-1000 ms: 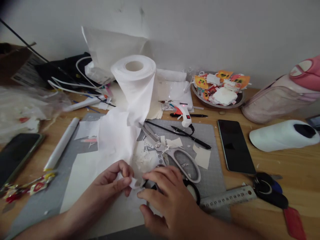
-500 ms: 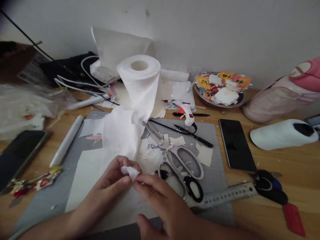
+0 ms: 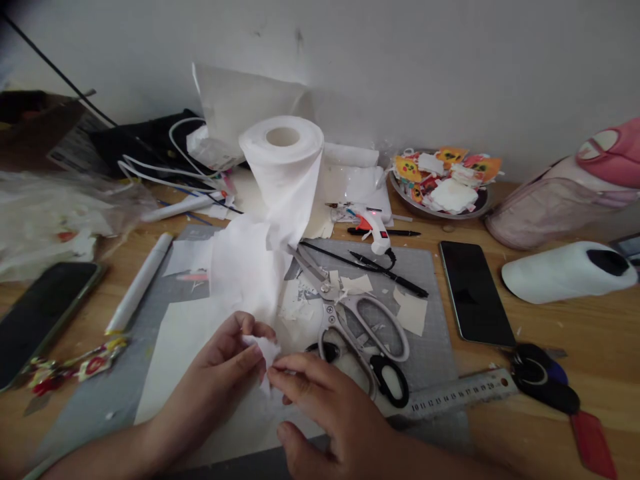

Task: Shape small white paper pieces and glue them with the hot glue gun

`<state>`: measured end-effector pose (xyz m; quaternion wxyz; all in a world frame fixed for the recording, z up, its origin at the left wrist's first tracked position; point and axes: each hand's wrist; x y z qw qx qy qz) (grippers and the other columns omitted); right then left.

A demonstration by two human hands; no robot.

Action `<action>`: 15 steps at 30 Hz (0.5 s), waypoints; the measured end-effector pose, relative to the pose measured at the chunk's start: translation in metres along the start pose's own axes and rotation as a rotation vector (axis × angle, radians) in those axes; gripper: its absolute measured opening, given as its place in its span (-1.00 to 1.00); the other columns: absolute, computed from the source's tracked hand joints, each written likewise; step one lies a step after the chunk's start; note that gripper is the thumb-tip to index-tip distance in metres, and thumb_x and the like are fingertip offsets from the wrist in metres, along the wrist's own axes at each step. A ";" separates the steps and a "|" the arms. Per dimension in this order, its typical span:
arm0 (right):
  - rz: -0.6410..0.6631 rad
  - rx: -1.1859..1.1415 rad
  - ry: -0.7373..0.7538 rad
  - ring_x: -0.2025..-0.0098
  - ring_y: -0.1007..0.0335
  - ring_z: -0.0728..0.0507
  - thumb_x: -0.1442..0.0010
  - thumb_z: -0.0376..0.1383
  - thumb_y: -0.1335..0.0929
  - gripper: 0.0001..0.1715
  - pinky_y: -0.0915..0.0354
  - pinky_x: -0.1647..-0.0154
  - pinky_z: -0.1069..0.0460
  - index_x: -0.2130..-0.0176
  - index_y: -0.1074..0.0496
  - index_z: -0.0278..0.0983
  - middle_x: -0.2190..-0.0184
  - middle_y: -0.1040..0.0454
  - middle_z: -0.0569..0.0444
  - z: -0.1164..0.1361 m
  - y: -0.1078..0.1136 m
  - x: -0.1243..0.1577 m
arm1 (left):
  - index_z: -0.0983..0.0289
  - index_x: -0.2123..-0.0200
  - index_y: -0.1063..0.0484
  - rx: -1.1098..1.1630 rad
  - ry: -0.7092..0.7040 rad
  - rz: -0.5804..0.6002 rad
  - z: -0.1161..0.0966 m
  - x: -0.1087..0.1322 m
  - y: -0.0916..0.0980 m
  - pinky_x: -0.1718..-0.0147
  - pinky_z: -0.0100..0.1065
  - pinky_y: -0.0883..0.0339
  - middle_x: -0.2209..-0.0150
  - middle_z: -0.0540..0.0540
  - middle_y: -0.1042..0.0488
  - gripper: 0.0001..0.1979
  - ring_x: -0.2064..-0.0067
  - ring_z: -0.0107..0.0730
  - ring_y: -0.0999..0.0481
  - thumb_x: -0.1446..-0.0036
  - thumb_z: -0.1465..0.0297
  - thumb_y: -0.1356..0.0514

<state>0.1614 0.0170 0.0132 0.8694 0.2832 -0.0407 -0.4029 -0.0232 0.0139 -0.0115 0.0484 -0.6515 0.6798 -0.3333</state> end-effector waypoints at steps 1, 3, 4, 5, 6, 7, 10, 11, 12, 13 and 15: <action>-0.002 0.000 -0.002 -0.06 -0.30 -0.04 -0.05 -0.47 -0.29 -0.47 -0.21 -0.06 0.17 -0.05 -0.32 -0.36 -0.01 -0.38 -0.10 0.000 0.000 0.000 | 0.22 0.42 -0.14 0.007 0.024 0.000 0.000 0.000 0.000 0.51 -0.51 -0.24 0.39 -0.12 -0.45 -0.79 0.54 -0.61 -0.40 -0.06 0.43 -0.20; -0.007 -0.005 -0.005 -0.06 -0.31 -0.04 -0.05 -0.46 -0.29 -0.47 -0.22 -0.05 0.17 -0.05 -0.31 -0.34 -0.01 -0.38 -0.09 0.000 0.000 0.000 | 0.24 0.44 -0.18 0.017 0.076 0.003 0.000 0.000 0.001 0.51 -0.50 -0.25 0.45 -0.08 -0.47 -0.83 0.55 -0.58 -0.40 -0.10 0.39 -0.17; -0.006 -0.009 -0.003 -0.05 -0.31 -0.05 -0.06 -0.46 -0.29 -0.48 -0.22 -0.05 0.17 -0.05 -0.31 -0.33 -0.01 -0.38 -0.08 0.000 0.000 -0.001 | 0.26 0.45 -0.21 0.018 0.102 0.006 -0.001 0.000 0.001 0.50 -0.49 -0.26 0.49 -0.05 -0.46 -0.85 0.55 -0.56 -0.40 -0.11 0.37 -0.15; -0.005 -0.013 0.001 -0.05 -0.31 -0.05 -0.06 -0.46 -0.29 -0.48 -0.23 -0.05 0.16 -0.05 -0.31 -0.33 -0.01 -0.38 -0.08 0.000 0.000 -0.001 | 0.28 0.45 -0.26 0.012 0.128 0.007 -0.002 0.000 0.001 0.48 -0.47 -0.27 0.53 -0.03 -0.46 -0.85 0.54 -0.53 -0.40 -0.11 0.36 -0.14; -0.004 -0.017 0.006 -0.05 -0.32 -0.05 -0.06 -0.46 -0.29 -0.49 -0.23 -0.05 0.16 -0.05 -0.32 -0.33 -0.01 -0.39 -0.09 -0.001 0.001 0.000 | 0.30 0.45 -0.31 0.003 0.152 0.007 -0.002 0.000 0.000 0.47 -0.45 -0.28 0.56 0.00 -0.45 -0.85 0.53 -0.51 -0.40 -0.12 0.36 -0.12; -0.006 -0.020 0.012 -0.05 -0.32 -0.05 -0.06 -0.46 -0.29 -0.49 -0.23 -0.04 0.16 -0.04 -0.32 -0.33 0.00 -0.39 -0.09 -0.001 0.001 0.000 | 0.32 0.45 -0.36 -0.005 0.167 0.009 -0.003 0.000 -0.001 0.46 -0.44 -0.29 0.57 0.02 -0.45 -0.83 0.53 -0.49 -0.40 -0.12 0.35 -0.11; -0.010 -0.019 0.013 -0.04 -0.33 -0.05 -0.06 -0.46 -0.28 -0.51 -0.25 -0.03 0.16 -0.03 -0.34 -0.34 0.01 -0.40 -0.10 -0.002 0.001 0.000 | 0.35 0.46 -0.43 0.011 0.179 0.003 -0.006 0.002 -0.003 0.46 -0.42 -0.30 0.58 0.04 -0.43 -0.75 0.52 -0.46 -0.39 -0.13 0.31 -0.08; -0.012 -0.014 0.006 -0.04 -0.33 -0.06 -0.07 -0.46 -0.28 -0.51 -0.25 -0.03 0.16 -0.03 -0.34 -0.33 0.01 -0.40 -0.09 -0.001 0.001 -0.001 | 0.35 0.46 -0.44 0.024 0.177 -0.001 -0.006 0.002 -0.004 0.47 -0.42 -0.30 0.59 0.04 -0.42 -0.72 0.53 -0.45 -0.39 -0.14 0.29 -0.08; -0.014 -0.007 -0.003 -0.04 -0.33 -0.06 -0.07 -0.45 -0.28 -0.52 -0.25 -0.03 0.15 -0.03 -0.34 -0.33 0.01 -0.40 -0.09 -0.001 0.001 -0.001 | 0.35 0.46 -0.44 0.038 0.173 -0.006 -0.007 0.002 -0.004 0.50 -0.41 -0.30 0.59 0.04 -0.42 -0.71 0.54 -0.44 -0.39 -0.14 0.27 -0.08; -0.017 0.001 -0.015 -0.04 -0.33 -0.06 -0.07 -0.45 -0.28 -0.52 -0.26 -0.03 0.14 -0.03 -0.34 -0.32 0.00 -0.40 -0.09 -0.001 0.001 -0.001 | 0.35 0.44 -0.45 0.051 0.166 -0.011 -0.007 0.002 -0.004 0.53 -0.41 -0.30 0.60 0.05 -0.42 -0.71 0.55 -0.43 -0.39 -0.13 0.26 -0.08; -0.022 0.013 -0.038 -0.03 -0.34 -0.07 -0.08 -0.44 -0.28 -0.53 -0.26 -0.03 0.14 -0.02 -0.35 -0.32 0.01 -0.41 -0.09 0.000 0.001 -0.002 | 0.35 0.41 -0.47 0.067 0.140 -0.002 -0.008 0.003 -0.003 0.57 -0.41 -0.29 0.62 0.06 -0.42 -0.72 0.56 -0.41 -0.39 -0.13 0.28 -0.07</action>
Point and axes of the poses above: each hand's wrist, its own x-axis away from the middle knuckle, its own y-axis out of the back of the hand, z = x × y
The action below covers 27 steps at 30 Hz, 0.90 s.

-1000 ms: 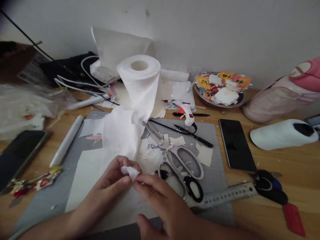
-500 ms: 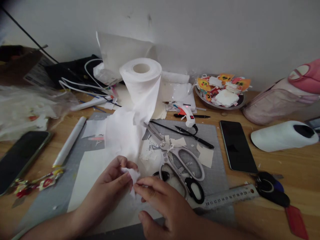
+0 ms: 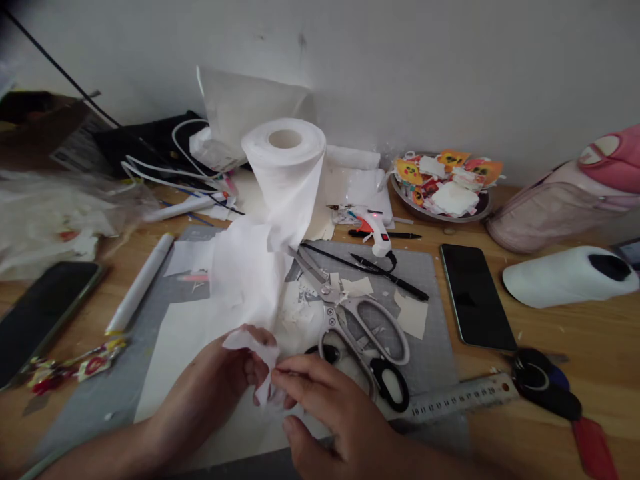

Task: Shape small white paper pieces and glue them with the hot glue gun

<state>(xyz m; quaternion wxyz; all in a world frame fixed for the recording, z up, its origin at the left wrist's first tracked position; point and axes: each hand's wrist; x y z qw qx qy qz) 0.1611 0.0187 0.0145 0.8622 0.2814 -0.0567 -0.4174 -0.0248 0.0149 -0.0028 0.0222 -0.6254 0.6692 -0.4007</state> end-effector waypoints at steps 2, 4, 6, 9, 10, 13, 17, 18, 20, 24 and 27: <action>-0.005 0.004 -0.018 -0.02 -0.35 -0.07 -0.09 -0.43 -0.28 -0.54 -0.28 -0.01 0.14 -0.01 -0.36 -0.34 0.01 -0.41 -0.10 0.001 0.000 0.000 | 0.36 0.37 -0.49 0.008 -0.032 0.012 0.000 0.001 0.002 0.59 -0.43 -0.27 0.61 0.07 -0.43 -0.73 0.57 -0.42 -0.39 -0.13 0.31 -0.06; -0.007 0.005 -0.021 -0.01 -0.36 -0.08 -0.09 -0.42 -0.27 -0.56 -0.29 0.00 0.14 0.00 -0.38 -0.34 0.03 -0.42 -0.11 0.001 0.001 0.001 | 0.33 0.28 -0.49 0.010 -0.057 0.000 -0.001 0.002 0.003 0.59 -0.44 -0.27 0.47 0.09 -0.48 -0.76 0.55 -0.45 -0.40 -0.11 0.35 -0.08; -0.008 0.009 -0.017 -0.01 -0.36 -0.09 -0.09 -0.41 -0.27 -0.56 -0.30 0.00 0.11 0.00 -0.37 -0.33 0.03 -0.42 -0.10 0.001 0.001 0.002 | 0.26 0.13 -0.45 0.004 -0.073 -0.019 0.000 0.004 0.003 0.58 -0.44 -0.26 0.27 0.09 -0.48 -0.73 0.53 -0.50 -0.41 -0.07 0.41 -0.11; -0.047 0.005 0.012 -0.01 -0.36 -0.09 -0.09 -0.44 -0.27 -0.53 -0.31 0.00 0.10 -0.03 -0.34 -0.28 0.03 -0.42 -0.08 0.000 -0.001 0.004 | 0.18 -0.04 -0.30 -0.050 -0.074 -0.021 0.001 0.004 0.002 0.53 -0.42 -0.28 0.12 0.10 -0.42 -0.55 0.51 -0.53 -0.42 -0.03 0.44 -0.17; -0.074 0.003 0.018 -0.02 -0.35 -0.09 -0.09 -0.45 -0.28 -0.50 -0.30 -0.01 0.10 -0.05 -0.31 -0.26 0.02 -0.40 -0.07 -0.001 -0.002 0.005 | 0.15 -0.07 -0.24 -0.072 -0.059 -0.024 0.002 0.003 0.001 0.52 -0.41 -0.29 0.10 0.11 -0.41 -0.49 0.51 -0.53 -0.42 0.00 0.44 -0.20; -0.171 -0.021 0.005 -0.02 -0.33 -0.08 -0.09 -0.47 -0.26 -0.40 -0.25 -0.07 0.06 -0.13 -0.21 -0.18 0.02 -0.37 -0.03 -0.005 -0.006 0.007 | 0.16 -0.02 -0.20 -0.127 -0.010 0.006 0.003 0.000 -0.001 0.53 -0.40 -0.30 0.10 0.10 -0.39 -0.47 0.52 -0.53 -0.42 0.05 0.46 -0.25; -0.221 -0.143 -0.081 0.18 -0.39 -0.01 -0.15 -0.46 -0.21 -0.35 -0.29 -0.03 0.05 -0.20 -0.09 -0.13 0.00 -0.28 -0.02 -0.010 -0.011 0.011 | 0.21 0.29 -0.25 -0.140 -0.030 0.084 0.005 -0.001 -0.001 0.51 -0.42 -0.28 0.22 0.00 -0.41 -0.80 0.50 -0.54 -0.42 -0.01 0.44 -0.22; -0.217 -0.160 -0.099 0.18 -0.39 -0.01 -0.16 -0.46 -0.21 -0.36 -0.30 -0.01 0.05 -0.20 -0.08 -0.12 -0.01 -0.26 -0.03 -0.011 -0.012 0.012 | 0.22 0.33 -0.23 -0.141 -0.038 0.086 0.005 -0.001 0.000 0.48 -0.42 -0.28 0.23 -0.01 -0.42 -0.84 0.49 -0.55 -0.41 -0.04 0.42 -0.20; -0.207 -0.165 -0.117 0.16 -0.38 -0.02 -0.17 -0.45 -0.21 -0.36 -0.30 -0.01 0.04 -0.20 -0.08 -0.11 -0.02 -0.26 -0.03 -0.013 -0.013 0.013 | 0.23 0.39 -0.23 -0.182 -0.050 0.080 0.004 0.001 0.001 0.42 -0.41 -0.26 0.23 -0.02 -0.43 -0.89 0.49 -0.57 -0.38 -0.10 0.39 -0.15; -0.195 -0.134 -0.101 0.16 -0.38 -0.01 -0.16 -0.46 -0.23 -0.36 -0.29 -0.01 0.07 -0.19 -0.10 -0.09 -0.06 -0.23 -0.03 -0.013 -0.012 0.012 | 0.25 0.45 -0.38 -0.371 -0.127 0.096 0.002 0.005 0.005 0.18 -0.37 -0.20 0.24 0.02 -0.43 -0.80 0.26 -0.41 -0.41 -0.18 0.33 -0.05; -0.175 -0.082 -0.053 0.11 -0.37 -0.04 -0.13 -0.46 -0.25 -0.40 -0.30 0.00 0.06 -0.15 -0.18 -0.15 -0.04 -0.28 -0.06 -0.010 -0.009 0.009 | 0.19 0.38 -0.47 -0.426 -0.196 0.084 -0.001 0.006 0.007 0.04 -0.37 -0.11 0.19 0.03 -0.44 -0.81 0.05 -0.29 -0.35 -0.16 0.31 -0.08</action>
Point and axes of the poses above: each hand's wrist, its own x-axis away from the middle knuckle, its own y-axis out of the back of the hand, z = x × y
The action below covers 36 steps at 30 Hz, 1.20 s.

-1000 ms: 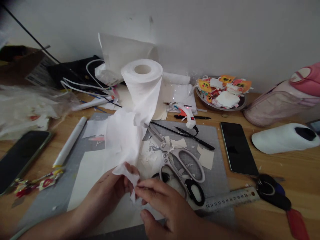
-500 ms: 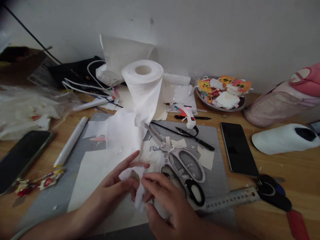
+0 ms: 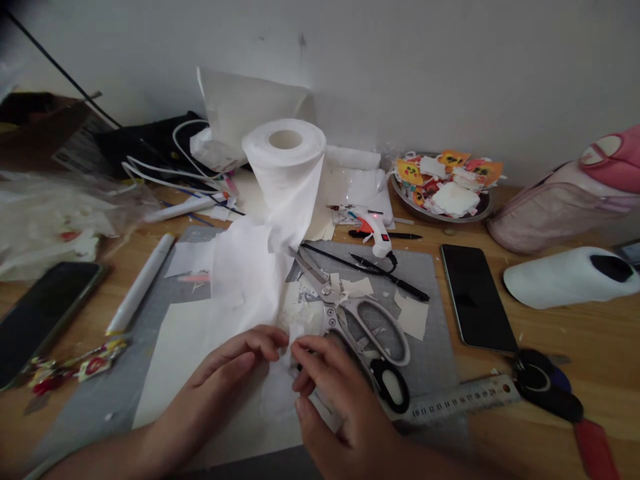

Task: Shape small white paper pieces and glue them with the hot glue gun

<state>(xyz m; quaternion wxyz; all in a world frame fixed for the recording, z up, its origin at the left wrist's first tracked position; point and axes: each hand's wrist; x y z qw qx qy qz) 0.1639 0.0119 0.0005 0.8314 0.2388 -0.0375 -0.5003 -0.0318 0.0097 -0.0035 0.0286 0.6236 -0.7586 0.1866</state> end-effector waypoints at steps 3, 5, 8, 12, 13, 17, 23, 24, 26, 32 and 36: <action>0.033 0.026 0.007 0.16 -0.40 -0.06 -0.13 -0.45 -0.26 -0.46 -0.35 0.05 0.05 -0.11 -0.25 -0.20 0.01 -0.35 -0.09 0.004 0.003 -0.003 | 0.15 0.34 -0.51 -0.002 0.020 -0.044 -0.002 0.000 0.000 0.07 -0.38 -0.14 0.19 0.02 -0.46 -0.84 0.07 -0.29 -0.36 -0.12 0.31 -0.12; 0.046 0.029 0.000 0.19 -0.42 -0.06 -0.13 -0.43 -0.27 -0.47 -0.37 0.08 0.04 -0.10 -0.27 -0.20 0.02 -0.37 -0.09 0.006 0.003 -0.004 | 0.14 0.33 -0.52 0.019 0.046 -0.036 -0.004 -0.001 -0.001 0.12 -0.38 -0.19 0.23 0.02 -0.47 -0.85 0.14 -0.30 -0.39 -0.10 0.30 -0.15; 0.064 0.041 -0.007 0.17 -0.43 -0.07 -0.12 -0.42 -0.27 -0.49 -0.38 0.10 0.05 -0.08 -0.29 -0.20 0.01 -0.37 -0.09 0.006 0.003 -0.003 | 0.14 0.31 -0.54 0.068 0.068 -0.002 -0.006 -0.001 -0.004 0.17 -0.40 -0.23 0.28 0.01 -0.48 -0.85 0.20 -0.34 -0.41 -0.07 0.29 -0.18; 0.124 0.071 -0.035 0.07 -0.40 -0.11 -0.12 -0.40 -0.28 -0.53 -0.37 0.06 0.04 -0.05 -0.33 -0.23 0.01 -0.40 -0.08 0.006 0.003 -0.002 | 0.15 0.31 -0.53 0.140 0.115 -0.025 -0.008 -0.002 -0.007 0.21 -0.42 -0.26 0.33 0.00 -0.47 -0.86 0.25 -0.39 -0.41 -0.01 0.31 -0.24; 0.137 0.085 -0.025 0.04 -0.38 -0.11 -0.12 -0.39 -0.28 -0.54 -0.36 0.04 0.05 -0.04 -0.35 -0.25 0.01 -0.40 -0.08 0.006 0.004 -0.003 | 0.16 0.32 -0.53 0.158 0.125 -0.038 -0.009 -0.003 -0.008 0.23 -0.42 -0.26 0.34 -0.01 -0.46 -0.87 0.27 -0.40 -0.41 0.00 0.33 -0.25; 0.166 0.148 0.064 -0.02 -0.35 -0.10 -0.08 -0.40 -0.29 -0.57 -0.30 -0.02 0.10 0.01 -0.39 -0.33 0.05 -0.43 -0.11 0.007 0.005 -0.006 | 0.18 0.35 -0.53 0.204 0.160 -0.059 -0.007 -0.004 -0.008 0.33 -0.48 -0.26 0.40 -0.03 -0.43 -0.88 0.36 -0.49 -0.37 0.05 0.41 -0.29; 0.205 0.152 0.143 0.02 -0.36 -0.07 -0.06 -0.43 -0.28 -0.53 -0.30 0.00 0.10 -0.01 -0.36 -0.33 0.08 -0.44 -0.09 0.005 0.004 -0.006 | 0.18 0.31 -0.52 0.185 0.179 -0.056 0.000 -0.004 -0.005 0.37 -0.50 -0.22 0.43 -0.04 -0.41 -0.83 0.38 -0.51 -0.34 0.06 0.45 -0.29; 0.214 0.142 0.137 0.02 -0.36 -0.06 -0.06 -0.44 -0.27 -0.52 -0.30 0.01 0.10 -0.01 -0.36 -0.33 0.08 -0.44 -0.09 0.005 0.003 -0.007 | 0.18 0.31 -0.52 0.175 0.179 -0.060 0.000 -0.004 -0.005 0.37 -0.49 -0.22 0.43 -0.04 -0.41 -0.83 0.38 -0.50 -0.33 0.06 0.45 -0.29; 0.234 0.127 0.119 0.03 -0.36 -0.07 -0.06 -0.44 -0.26 -0.52 -0.31 0.02 0.09 -0.01 -0.36 -0.32 0.09 -0.44 -0.09 0.005 0.003 -0.007 | 0.19 0.31 -0.52 0.162 0.184 -0.064 -0.001 -0.004 -0.005 0.38 -0.48 -0.22 0.44 -0.03 -0.40 -0.83 0.39 -0.48 -0.32 0.07 0.45 -0.29; 0.253 0.083 0.094 0.07 -0.37 -0.05 -0.06 -0.46 -0.26 -0.57 -0.31 0.04 0.10 0.03 -0.36 -0.30 0.12 -0.44 -0.05 0.008 0.003 -0.010 | 0.18 0.29 -0.52 0.128 0.185 -0.062 -0.001 -0.005 -0.005 0.42 -0.47 -0.18 0.48 -0.04 -0.35 -0.80 0.41 -0.48 -0.29 0.07 0.44 -0.29; 0.216 0.041 0.030 0.13 -0.37 -0.04 -0.08 -0.48 -0.25 -0.69 -0.31 0.09 0.11 0.15 -0.36 -0.26 0.20 -0.44 0.01 0.007 0.002 -0.008 | 0.16 0.23 -0.51 0.115 0.186 -0.042 0.003 -0.004 -0.004 0.42 -0.48 -0.14 0.50 -0.07 -0.34 -0.76 0.43 -0.52 -0.28 0.05 0.46 -0.27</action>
Point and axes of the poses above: each hand's wrist, its own x-axis away from the middle knuckle, its own y-axis out of the back of the hand, z = x × y
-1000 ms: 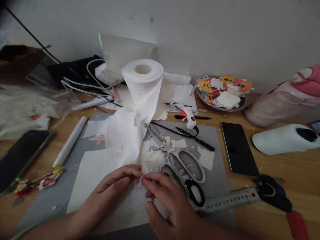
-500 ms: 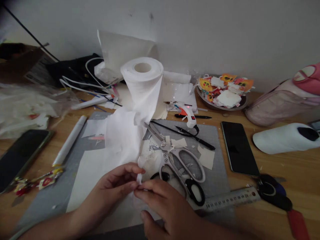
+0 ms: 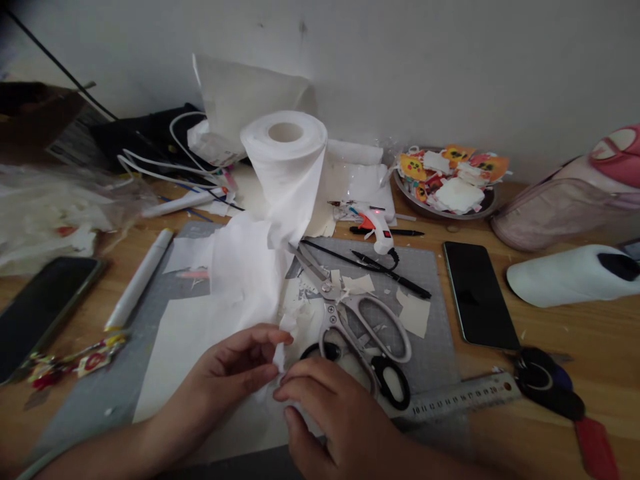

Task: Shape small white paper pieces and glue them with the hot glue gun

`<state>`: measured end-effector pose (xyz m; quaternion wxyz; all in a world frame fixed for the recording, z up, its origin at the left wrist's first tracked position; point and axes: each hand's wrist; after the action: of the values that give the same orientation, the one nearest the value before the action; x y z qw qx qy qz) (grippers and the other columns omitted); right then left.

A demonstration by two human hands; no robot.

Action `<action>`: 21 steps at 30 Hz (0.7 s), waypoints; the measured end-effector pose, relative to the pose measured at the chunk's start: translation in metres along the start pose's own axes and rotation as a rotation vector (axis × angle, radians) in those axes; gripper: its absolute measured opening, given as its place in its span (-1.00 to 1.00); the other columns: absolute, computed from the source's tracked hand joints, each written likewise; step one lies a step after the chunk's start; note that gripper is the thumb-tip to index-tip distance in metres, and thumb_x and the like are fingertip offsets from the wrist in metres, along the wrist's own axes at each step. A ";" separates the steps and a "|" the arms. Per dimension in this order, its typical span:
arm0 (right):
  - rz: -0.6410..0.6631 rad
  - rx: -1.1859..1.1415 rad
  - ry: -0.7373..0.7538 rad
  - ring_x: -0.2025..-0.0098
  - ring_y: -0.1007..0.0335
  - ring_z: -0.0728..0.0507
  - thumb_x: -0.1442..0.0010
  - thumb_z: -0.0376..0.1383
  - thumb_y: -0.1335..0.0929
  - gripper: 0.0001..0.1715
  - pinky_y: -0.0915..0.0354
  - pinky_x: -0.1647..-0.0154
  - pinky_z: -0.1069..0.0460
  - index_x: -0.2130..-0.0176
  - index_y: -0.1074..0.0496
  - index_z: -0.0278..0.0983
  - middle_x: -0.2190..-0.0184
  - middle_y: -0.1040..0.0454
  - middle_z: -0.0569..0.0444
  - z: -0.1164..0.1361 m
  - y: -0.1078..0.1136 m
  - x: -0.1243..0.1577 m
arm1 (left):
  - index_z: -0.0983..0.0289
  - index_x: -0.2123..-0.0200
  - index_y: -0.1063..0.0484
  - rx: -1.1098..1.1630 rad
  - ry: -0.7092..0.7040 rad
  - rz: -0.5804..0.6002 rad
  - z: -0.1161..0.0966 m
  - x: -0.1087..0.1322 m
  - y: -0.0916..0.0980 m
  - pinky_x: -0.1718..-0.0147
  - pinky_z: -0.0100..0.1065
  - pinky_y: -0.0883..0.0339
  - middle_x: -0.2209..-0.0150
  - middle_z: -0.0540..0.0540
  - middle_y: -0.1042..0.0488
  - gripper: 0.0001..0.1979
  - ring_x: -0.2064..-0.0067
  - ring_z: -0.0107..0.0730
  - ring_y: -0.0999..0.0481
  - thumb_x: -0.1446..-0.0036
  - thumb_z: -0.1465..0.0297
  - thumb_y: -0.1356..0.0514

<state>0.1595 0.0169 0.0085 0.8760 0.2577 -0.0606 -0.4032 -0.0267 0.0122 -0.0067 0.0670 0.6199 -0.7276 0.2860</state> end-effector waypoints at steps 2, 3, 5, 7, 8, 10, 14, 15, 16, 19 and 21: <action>-0.056 -0.013 -0.030 0.17 -0.36 -0.03 -0.08 -0.49 -0.25 -0.73 -0.30 0.13 0.11 0.19 -0.34 -0.25 0.25 -0.43 0.03 -0.001 -0.001 0.000 | 0.15 0.19 -0.49 0.003 0.006 0.010 0.001 0.000 0.000 0.43 -0.48 -0.12 0.52 -0.08 -0.34 -0.71 0.45 -0.53 -0.27 0.05 0.47 -0.27; -0.078 -0.020 -0.045 0.20 -0.36 -0.03 -0.08 -0.49 -0.24 -0.74 -0.30 0.15 0.11 0.21 -0.34 -0.25 0.27 -0.42 0.04 -0.001 -0.001 0.000 | 0.14 0.17 -0.48 0.005 0.009 0.011 0.001 0.001 0.000 0.43 -0.48 -0.12 0.52 -0.09 -0.34 -0.69 0.46 -0.54 -0.27 0.05 0.47 -0.27; -0.105 -0.037 -0.073 0.24 -0.36 -0.02 -0.08 -0.51 -0.23 -0.76 -0.30 0.20 0.12 0.25 -0.33 -0.26 0.31 -0.42 0.05 -0.001 -0.001 -0.001 | 0.15 0.16 -0.48 0.007 0.013 0.012 0.001 0.001 0.000 0.44 -0.47 -0.11 0.53 -0.09 -0.34 -0.68 0.46 -0.55 -0.27 0.05 0.47 -0.27; -0.115 -0.052 -0.097 0.28 -0.35 -0.02 -0.08 -0.51 -0.22 -0.78 -0.29 0.25 0.12 0.28 -0.33 -0.26 0.35 -0.40 0.06 0.000 -0.001 -0.003 | 0.15 0.16 -0.48 0.007 0.021 0.018 0.000 0.001 -0.001 0.45 -0.47 -0.10 0.53 -0.09 -0.33 -0.68 0.47 -0.55 -0.25 0.06 0.48 -0.28; -0.115 -0.056 -0.111 0.30 -0.34 -0.02 -0.08 -0.51 -0.22 -0.79 -0.29 0.28 0.12 0.30 -0.34 -0.26 0.37 -0.40 0.07 0.000 -0.001 -0.004 | 0.15 0.15 -0.48 0.006 0.022 0.024 0.001 0.001 -0.001 0.46 -0.47 -0.09 0.53 -0.09 -0.32 -0.67 0.47 -0.55 -0.24 0.06 0.48 -0.27; -0.118 -0.061 -0.154 0.35 -0.33 -0.01 -0.09 -0.50 -0.23 -0.81 -0.27 0.32 0.12 0.32 -0.34 -0.26 0.41 -0.38 0.09 0.000 -0.001 -0.006 | 0.13 0.14 -0.47 0.002 0.008 0.041 0.001 0.001 -0.002 0.46 -0.48 -0.09 0.53 -0.09 -0.30 -0.65 0.47 -0.55 -0.23 0.06 0.50 -0.27; -0.108 -0.123 -0.267 0.44 -0.30 0.03 -0.10 -0.43 -0.28 -0.88 -0.25 0.44 0.16 0.31 -0.35 -0.26 0.42 -0.36 0.12 -0.005 -0.002 -0.006 | 0.10 0.11 -0.46 -0.033 -0.041 0.085 0.004 0.002 -0.002 0.44 -0.47 -0.12 0.51 -0.09 -0.30 -0.62 0.45 -0.54 -0.25 0.05 0.53 -0.26; -0.103 -0.146 -0.288 0.44 -0.30 0.03 -0.10 -0.40 -0.30 -0.91 -0.25 0.45 0.16 0.31 -0.35 -0.26 0.41 -0.36 0.12 -0.007 -0.002 -0.006 | 0.09 0.10 -0.45 -0.043 -0.062 0.077 0.004 0.003 -0.002 0.42 -0.47 -0.14 0.49 -0.09 -0.30 -0.61 0.43 -0.53 -0.26 0.04 0.53 -0.25; -0.097 -0.168 -0.309 0.45 -0.30 0.04 -0.09 -0.37 -0.32 -0.91 -0.25 0.46 0.16 0.30 -0.35 -0.26 0.41 -0.35 0.13 -0.008 -0.002 -0.006 | 0.08 0.10 -0.45 -0.048 -0.080 0.099 0.005 0.003 -0.002 0.42 -0.47 -0.14 0.49 -0.09 -0.30 -0.59 0.44 -0.54 -0.26 0.04 0.55 -0.25; -0.074 -0.207 -0.351 0.45 -0.27 0.04 -0.07 -0.32 -0.36 -0.90 -0.23 0.46 0.16 0.31 -0.37 -0.25 0.42 -0.33 0.14 -0.011 -0.002 -0.006 | 0.02 0.08 -0.44 -0.073 -0.120 0.143 0.006 0.004 -0.002 0.40 -0.48 -0.16 0.45 -0.08 -0.31 -0.55 0.41 -0.55 -0.28 0.04 0.58 -0.23; -0.063 -0.205 -0.339 0.44 -0.26 0.04 -0.07 -0.35 -0.36 -0.94 -0.22 0.45 0.16 0.35 -0.39 -0.25 0.43 -0.34 0.15 -0.011 -0.001 -0.007 | -0.01 0.09 -0.45 -0.089 -0.135 0.153 0.006 0.003 -0.002 0.39 -0.48 -0.17 0.40 -0.07 -0.32 -0.53 0.40 -0.57 -0.28 0.04 0.59 -0.23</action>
<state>0.1577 0.0256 -0.0010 0.8620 0.0975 -0.1577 -0.4718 -0.0239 0.0064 -0.0092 0.0235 0.5768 -0.7876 0.2155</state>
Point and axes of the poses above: each hand's wrist, its own x-axis away from the middle knuckle, its own y-axis out of the back of the hand, z = x × y
